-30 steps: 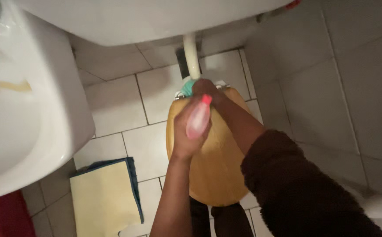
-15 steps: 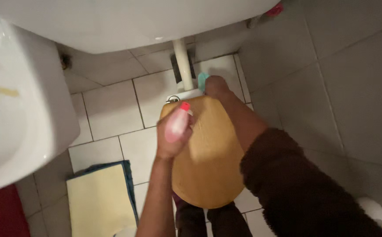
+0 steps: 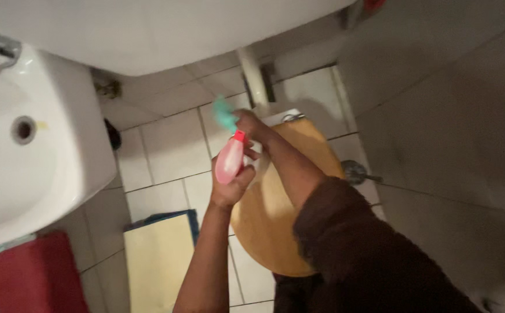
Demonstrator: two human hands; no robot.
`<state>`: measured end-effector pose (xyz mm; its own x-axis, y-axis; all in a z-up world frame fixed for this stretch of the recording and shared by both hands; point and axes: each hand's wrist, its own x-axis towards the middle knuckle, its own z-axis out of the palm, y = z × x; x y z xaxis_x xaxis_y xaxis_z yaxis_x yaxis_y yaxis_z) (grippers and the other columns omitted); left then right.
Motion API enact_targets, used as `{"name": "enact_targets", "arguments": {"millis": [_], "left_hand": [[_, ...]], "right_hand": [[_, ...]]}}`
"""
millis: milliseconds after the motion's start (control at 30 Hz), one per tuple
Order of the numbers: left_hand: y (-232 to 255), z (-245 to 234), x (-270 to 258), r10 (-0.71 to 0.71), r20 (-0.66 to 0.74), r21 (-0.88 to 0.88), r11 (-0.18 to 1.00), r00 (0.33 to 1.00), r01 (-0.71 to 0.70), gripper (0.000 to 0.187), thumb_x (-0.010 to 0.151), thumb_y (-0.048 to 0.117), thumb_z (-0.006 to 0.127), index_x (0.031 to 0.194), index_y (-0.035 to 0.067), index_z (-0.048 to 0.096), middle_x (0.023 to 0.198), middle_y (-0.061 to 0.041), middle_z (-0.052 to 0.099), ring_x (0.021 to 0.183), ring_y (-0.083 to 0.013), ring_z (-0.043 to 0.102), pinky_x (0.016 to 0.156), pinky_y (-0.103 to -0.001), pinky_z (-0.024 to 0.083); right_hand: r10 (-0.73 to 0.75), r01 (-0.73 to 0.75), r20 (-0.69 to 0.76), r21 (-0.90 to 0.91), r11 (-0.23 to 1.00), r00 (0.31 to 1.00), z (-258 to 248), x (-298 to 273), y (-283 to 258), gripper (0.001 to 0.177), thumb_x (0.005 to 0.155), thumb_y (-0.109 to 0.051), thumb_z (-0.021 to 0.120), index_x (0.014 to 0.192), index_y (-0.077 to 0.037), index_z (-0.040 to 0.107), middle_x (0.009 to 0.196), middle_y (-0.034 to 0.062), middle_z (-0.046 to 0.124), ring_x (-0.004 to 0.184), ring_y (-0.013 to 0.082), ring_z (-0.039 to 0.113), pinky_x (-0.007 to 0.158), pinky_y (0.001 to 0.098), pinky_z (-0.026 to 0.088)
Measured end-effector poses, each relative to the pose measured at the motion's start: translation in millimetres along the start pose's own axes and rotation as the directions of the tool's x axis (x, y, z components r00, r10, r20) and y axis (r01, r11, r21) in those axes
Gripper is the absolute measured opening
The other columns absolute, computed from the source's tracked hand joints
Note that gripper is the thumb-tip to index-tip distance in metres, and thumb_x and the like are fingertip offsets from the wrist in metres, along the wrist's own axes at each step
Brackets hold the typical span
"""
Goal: The person cleans a toilet by applying cleaning spray and wiping the exterior tank, flush handle, seat, lid, and rim with a cloth.
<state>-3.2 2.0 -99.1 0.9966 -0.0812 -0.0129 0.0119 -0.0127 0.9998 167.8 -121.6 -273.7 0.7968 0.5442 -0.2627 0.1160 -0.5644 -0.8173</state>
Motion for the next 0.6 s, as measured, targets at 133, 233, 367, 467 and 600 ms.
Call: {"name": "enact_targets", "arguments": {"millis": [133, 233, 367, 467, 600], "left_hand": [[-9.6, 1.8, -7.9, 0.091, -0.024, -0.134, 0.987, 0.996, -0.093, 0.056, 0.074, -0.006, 0.057, 0.13, 0.003, 0.058, 0.107, -0.001, 0.066, 0.093, -0.0094, 0.069, 0.08, -0.023, 0.054], [-14.3, -3.7, -9.0, 0.137, 0.037, -0.062, 0.989, 0.99, -0.134, 0.052, 0.078, -0.008, 0.058, 0.129, -0.001, 0.062, 0.105, -0.005, 0.071, 0.099, -0.0135, 0.068, 0.087, -0.027, 0.056], [-7.4, -10.9, -12.3, 0.076, 0.013, -0.075, 0.994, 0.997, -0.075, 0.058, 0.073, -0.006, 0.058, 0.131, 0.001, 0.06, 0.101, -0.003, 0.068, 0.089, -0.0109, 0.064, 0.072, -0.025, 0.052], [-10.3, -13.6, -15.2, 0.055, 0.028, -0.089, 0.995, 0.998, -0.053, 0.053, 0.074, -0.005, 0.059, 0.126, 0.002, 0.062, 0.101, -0.002, 0.068, 0.085, -0.01, 0.063, 0.069, -0.024, 0.051], [-18.2, -17.9, -11.9, 0.054, 0.031, 0.03, 0.998, 0.998, -0.055, 0.046, 0.075, -0.006, 0.063, 0.12, 0.0, 0.068, 0.095, -0.004, 0.074, 0.073, -0.0106, 0.058, 0.069, -0.024, 0.051]], "right_hand": [[-0.106, 0.008, 0.249, 0.364, 0.931, 0.963, -8.3, -25.4, -32.9, 0.022, 0.072, -0.018, 0.069, 0.073, 0.003, 0.064, 0.064, 0.0158, 0.062, 0.058, 0.0316, 0.065, 0.071, 0.0396, 0.062], [-0.115, 0.077, 0.098, 0.325, 0.943, 0.989, -8.6, -42.0, -27.9, 0.022, 0.067, -0.017, 0.071, 0.068, 0.004, 0.063, 0.058, 0.0164, 0.061, 0.052, 0.0322, 0.065, 0.066, 0.0402, 0.061], [-0.215, 0.235, -0.27, 0.043, 0.971, 0.939, 8.1, -13.1, 0.9, 0.017, 0.067, -0.014, 0.073, 0.076, 0.0, 0.071, 0.076, 0.0205, 0.07, 0.071, 0.0346, 0.07, 0.068, 0.0451, 0.055], [-0.199, 0.131, -0.339, -0.213, 0.968, 0.92, 8.3, 6.7, 51.2, 0.018, 0.073, -0.015, 0.066, 0.082, -0.005, 0.077, 0.09, 0.0215, 0.073, 0.085, 0.0383, 0.071, 0.077, 0.0471, 0.055], [-0.146, 0.079, -0.214, -0.293, 0.953, 0.966, 4.0, -1.6, 68.8, 0.026, 0.075, -0.016, 0.062, 0.095, -0.007, 0.078, 0.101, 0.0206, 0.073, 0.095, 0.0383, 0.07, 0.084, 0.0463, 0.055]]}}
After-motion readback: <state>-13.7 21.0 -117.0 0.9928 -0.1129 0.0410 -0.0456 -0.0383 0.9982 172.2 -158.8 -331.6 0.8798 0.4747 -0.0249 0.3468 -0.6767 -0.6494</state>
